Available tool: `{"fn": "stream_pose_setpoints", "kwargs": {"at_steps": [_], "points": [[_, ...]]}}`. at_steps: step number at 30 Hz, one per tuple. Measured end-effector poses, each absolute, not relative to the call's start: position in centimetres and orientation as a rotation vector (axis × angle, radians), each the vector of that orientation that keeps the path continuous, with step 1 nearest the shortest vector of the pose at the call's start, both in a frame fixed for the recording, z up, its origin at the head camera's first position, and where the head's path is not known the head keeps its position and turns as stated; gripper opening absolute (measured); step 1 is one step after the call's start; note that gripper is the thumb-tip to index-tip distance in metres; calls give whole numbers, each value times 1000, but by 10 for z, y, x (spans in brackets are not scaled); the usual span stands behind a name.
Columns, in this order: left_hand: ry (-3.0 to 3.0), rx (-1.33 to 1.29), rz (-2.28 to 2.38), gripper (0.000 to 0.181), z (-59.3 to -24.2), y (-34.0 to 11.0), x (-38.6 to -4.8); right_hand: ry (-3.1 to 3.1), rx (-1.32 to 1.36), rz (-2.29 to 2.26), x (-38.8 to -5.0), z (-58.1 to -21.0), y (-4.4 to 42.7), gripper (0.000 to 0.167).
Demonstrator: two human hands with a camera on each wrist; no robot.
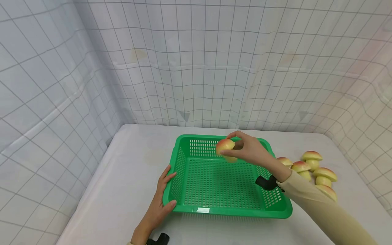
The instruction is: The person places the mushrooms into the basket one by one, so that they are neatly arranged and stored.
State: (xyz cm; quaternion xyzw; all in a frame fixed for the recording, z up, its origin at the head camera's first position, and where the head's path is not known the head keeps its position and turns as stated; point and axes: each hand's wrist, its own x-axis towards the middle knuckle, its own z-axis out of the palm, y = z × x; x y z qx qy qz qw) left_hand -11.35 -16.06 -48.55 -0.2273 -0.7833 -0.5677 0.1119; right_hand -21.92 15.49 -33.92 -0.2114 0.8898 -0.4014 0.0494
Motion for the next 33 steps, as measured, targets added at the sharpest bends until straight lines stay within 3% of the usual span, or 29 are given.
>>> {"fn": "stream_pose_setpoints", "kwargs": {"at_steps": [8, 19, 27, 33], "points": [[-2280, -693, -1673, 71, -485, -159, -115, 2617, -679, -1210, -236, -353, 131, 50], [-2274, -688, -1666, 71, -486, -159, -114, 2540, -717, -1095, -255, -378, 107, 59], [-2283, -689, -1674, 72, -484, -158, -113, 2484, -739, -1072, -258, -397, 95, 48], [-2293, -673, -1683, 72, -483, -158, -112, 2491, -737, -1045, -259, -410, 86, 50]]}}
